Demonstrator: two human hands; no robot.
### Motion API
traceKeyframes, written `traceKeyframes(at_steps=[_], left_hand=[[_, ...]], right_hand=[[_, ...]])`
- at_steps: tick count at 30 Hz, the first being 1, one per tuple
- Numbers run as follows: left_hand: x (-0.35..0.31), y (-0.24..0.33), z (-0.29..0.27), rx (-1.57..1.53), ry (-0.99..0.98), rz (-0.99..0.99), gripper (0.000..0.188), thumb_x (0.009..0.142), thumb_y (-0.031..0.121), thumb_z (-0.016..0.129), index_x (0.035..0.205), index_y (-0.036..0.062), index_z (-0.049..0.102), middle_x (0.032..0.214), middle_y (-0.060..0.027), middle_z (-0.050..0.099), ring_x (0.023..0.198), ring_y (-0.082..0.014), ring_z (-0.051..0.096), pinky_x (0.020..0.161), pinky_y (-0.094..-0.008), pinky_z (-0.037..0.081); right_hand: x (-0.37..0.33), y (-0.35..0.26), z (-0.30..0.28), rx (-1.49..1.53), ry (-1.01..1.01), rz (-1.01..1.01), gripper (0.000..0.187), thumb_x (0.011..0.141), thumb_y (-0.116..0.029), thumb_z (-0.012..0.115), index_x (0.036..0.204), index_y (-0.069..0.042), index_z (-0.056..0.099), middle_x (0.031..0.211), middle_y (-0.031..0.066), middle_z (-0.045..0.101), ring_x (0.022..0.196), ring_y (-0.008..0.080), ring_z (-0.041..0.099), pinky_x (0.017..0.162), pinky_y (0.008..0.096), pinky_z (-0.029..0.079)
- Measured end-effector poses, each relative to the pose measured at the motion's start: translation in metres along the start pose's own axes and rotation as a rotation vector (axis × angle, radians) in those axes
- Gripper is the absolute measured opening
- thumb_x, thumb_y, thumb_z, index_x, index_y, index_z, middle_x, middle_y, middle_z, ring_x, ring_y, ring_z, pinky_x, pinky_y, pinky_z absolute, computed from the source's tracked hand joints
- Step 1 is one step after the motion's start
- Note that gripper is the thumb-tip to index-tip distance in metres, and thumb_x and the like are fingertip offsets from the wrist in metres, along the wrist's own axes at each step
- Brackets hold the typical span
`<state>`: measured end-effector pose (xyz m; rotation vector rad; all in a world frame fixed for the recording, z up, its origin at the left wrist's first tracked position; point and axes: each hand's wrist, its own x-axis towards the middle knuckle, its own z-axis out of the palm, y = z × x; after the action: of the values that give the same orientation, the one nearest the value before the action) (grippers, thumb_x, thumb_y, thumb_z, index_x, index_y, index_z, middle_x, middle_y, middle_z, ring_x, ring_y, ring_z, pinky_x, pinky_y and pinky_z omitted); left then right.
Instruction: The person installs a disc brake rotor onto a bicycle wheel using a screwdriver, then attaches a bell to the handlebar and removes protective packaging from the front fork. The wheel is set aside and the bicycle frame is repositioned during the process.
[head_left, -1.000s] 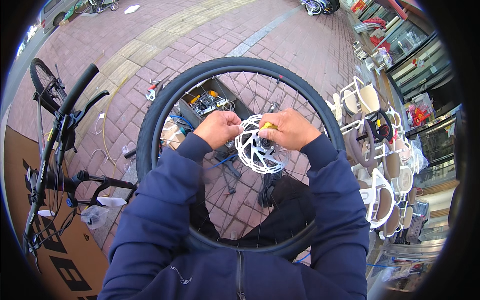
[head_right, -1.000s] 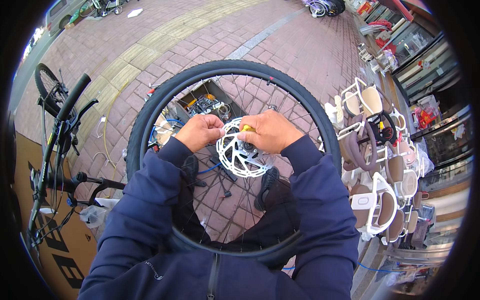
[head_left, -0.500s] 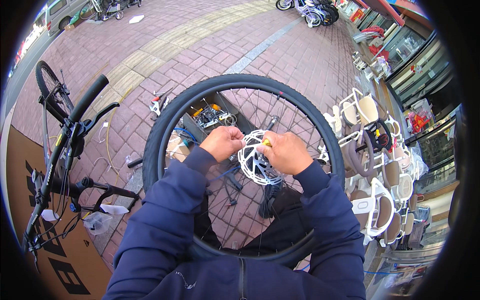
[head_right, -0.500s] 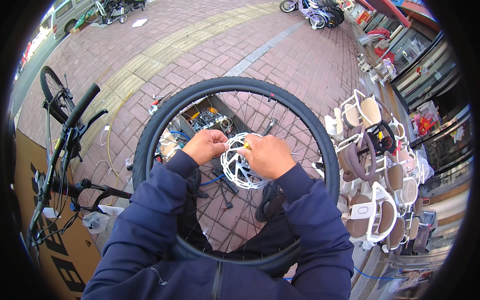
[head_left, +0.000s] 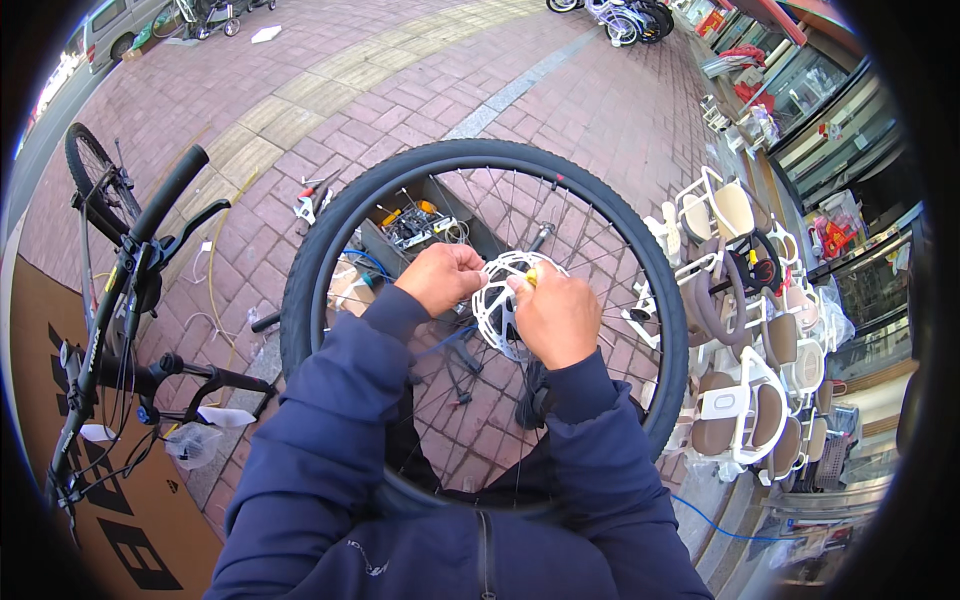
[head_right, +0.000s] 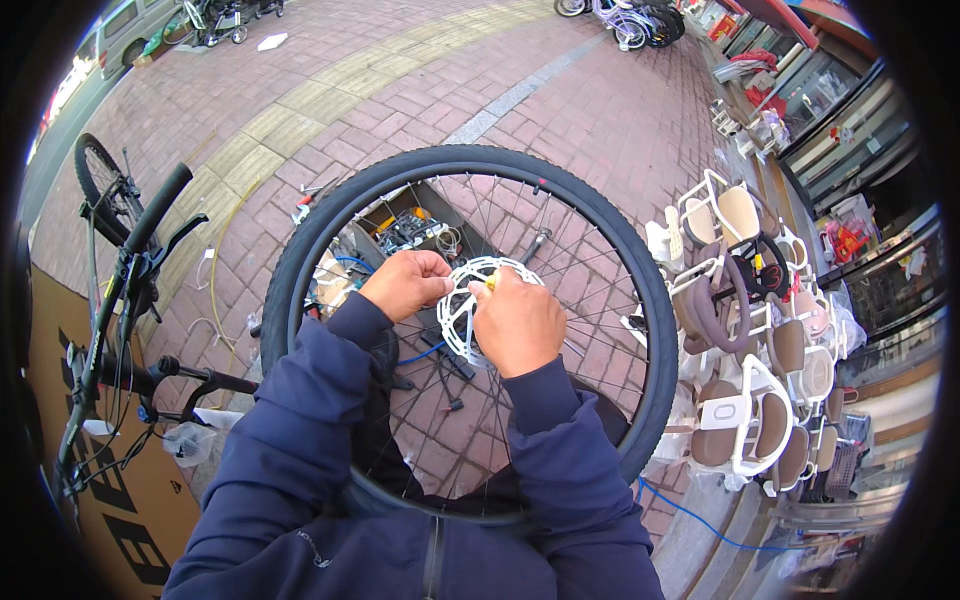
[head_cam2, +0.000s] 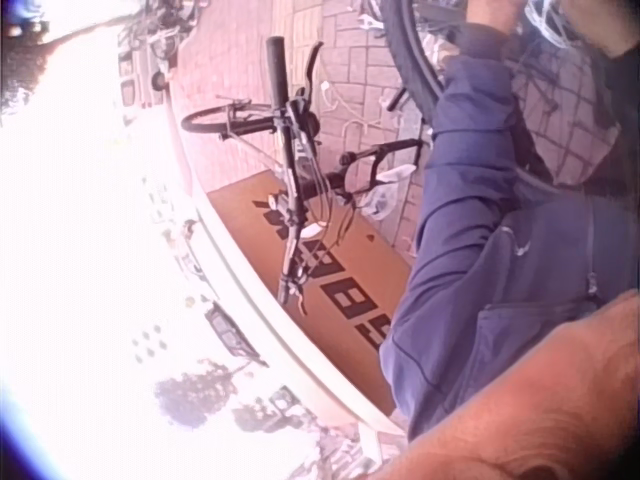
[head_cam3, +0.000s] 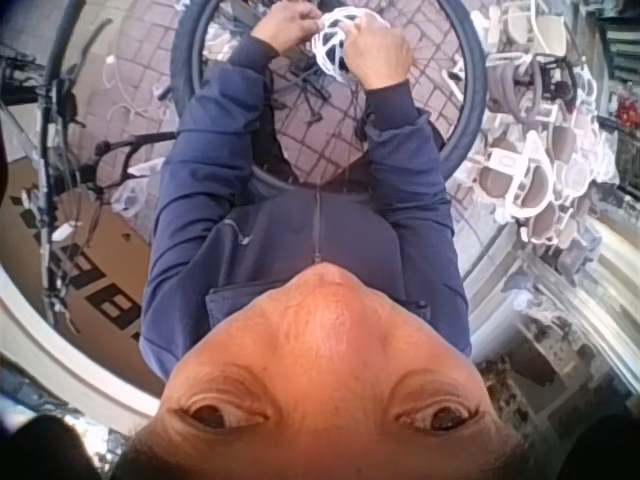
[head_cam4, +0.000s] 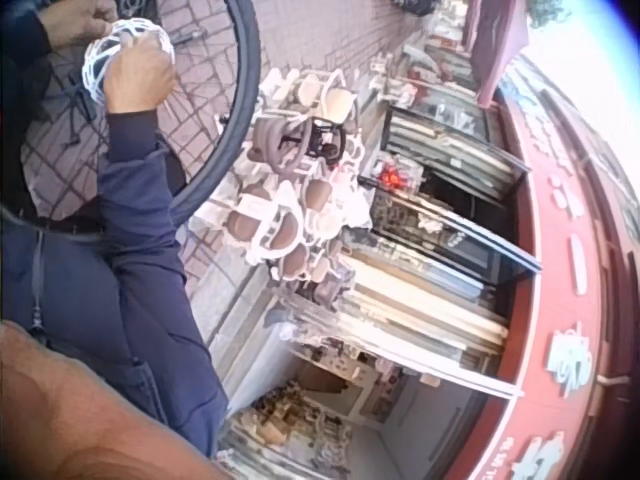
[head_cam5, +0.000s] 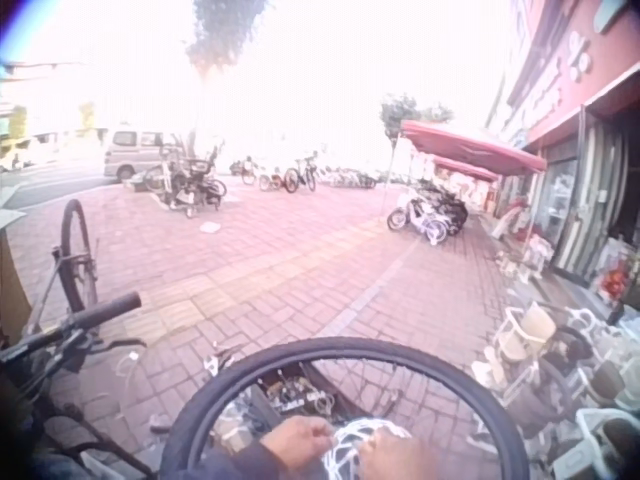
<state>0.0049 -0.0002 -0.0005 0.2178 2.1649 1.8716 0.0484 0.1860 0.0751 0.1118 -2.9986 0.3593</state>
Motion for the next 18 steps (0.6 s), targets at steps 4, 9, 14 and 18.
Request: traceKeyframes(at_steps=[4,9,14,18], left_hand=[[0.0,0.002,-0.002,-0.025,-0.005,-0.04,0.015,0.089,0.012,0.071,0.094,-0.0024,0.072,0.075,-0.0046,0.069,0.069,-0.0102,0.062,0.065,-0.0292,0.051],[-0.003,0.003,-0.003,-0.103,0.003,0.002,0.013,0.09,0.01,0.071,0.094,-0.0023,0.071,0.075,-0.0022,0.067,0.067,-0.0083,0.06,0.062,-0.0261,0.049],[-0.001,0.003,-0.004,-0.036,-0.005,-0.001,0.017,0.09,0.014,0.071,0.094,-0.0031,0.071,0.075,-0.004,0.069,0.066,-0.0094,0.061,0.062,-0.0277,0.049],[-0.003,0.006,-0.003,-0.05,-0.007,-0.002,0.013,0.093,0.011,0.071,0.094,-0.0018,0.07,0.072,0.0009,0.062,0.063,-0.0064,0.053,0.058,-0.0242,0.043]], right_hand=[[0.012,0.007,-0.011,0.071,-0.059,-0.129,0.034,0.093,-0.038,0.069,0.094,-0.004,0.07,0.083,0.0213,0.072,0.082,0.0403,0.072,0.072,0.0536,0.054],[0.04,0.037,-0.044,0.382,-0.103,-0.269,0.026,0.095,-0.028,0.068,0.093,-0.002,0.07,0.073,0.0166,0.069,0.068,0.0329,0.067,0.064,0.0436,0.05],[0.029,0.046,-0.033,0.468,-0.243,-0.463,0.024,0.097,-0.025,0.068,0.093,-0.001,0.07,0.073,0.0135,0.069,0.064,0.0266,0.065,0.063,0.0365,0.05],[0.026,0.049,-0.021,0.455,-0.257,-0.419,0.022,0.096,-0.024,0.068,0.094,-0.002,0.071,0.077,0.0141,0.07,0.07,0.0283,0.069,0.067,0.0369,0.052]])
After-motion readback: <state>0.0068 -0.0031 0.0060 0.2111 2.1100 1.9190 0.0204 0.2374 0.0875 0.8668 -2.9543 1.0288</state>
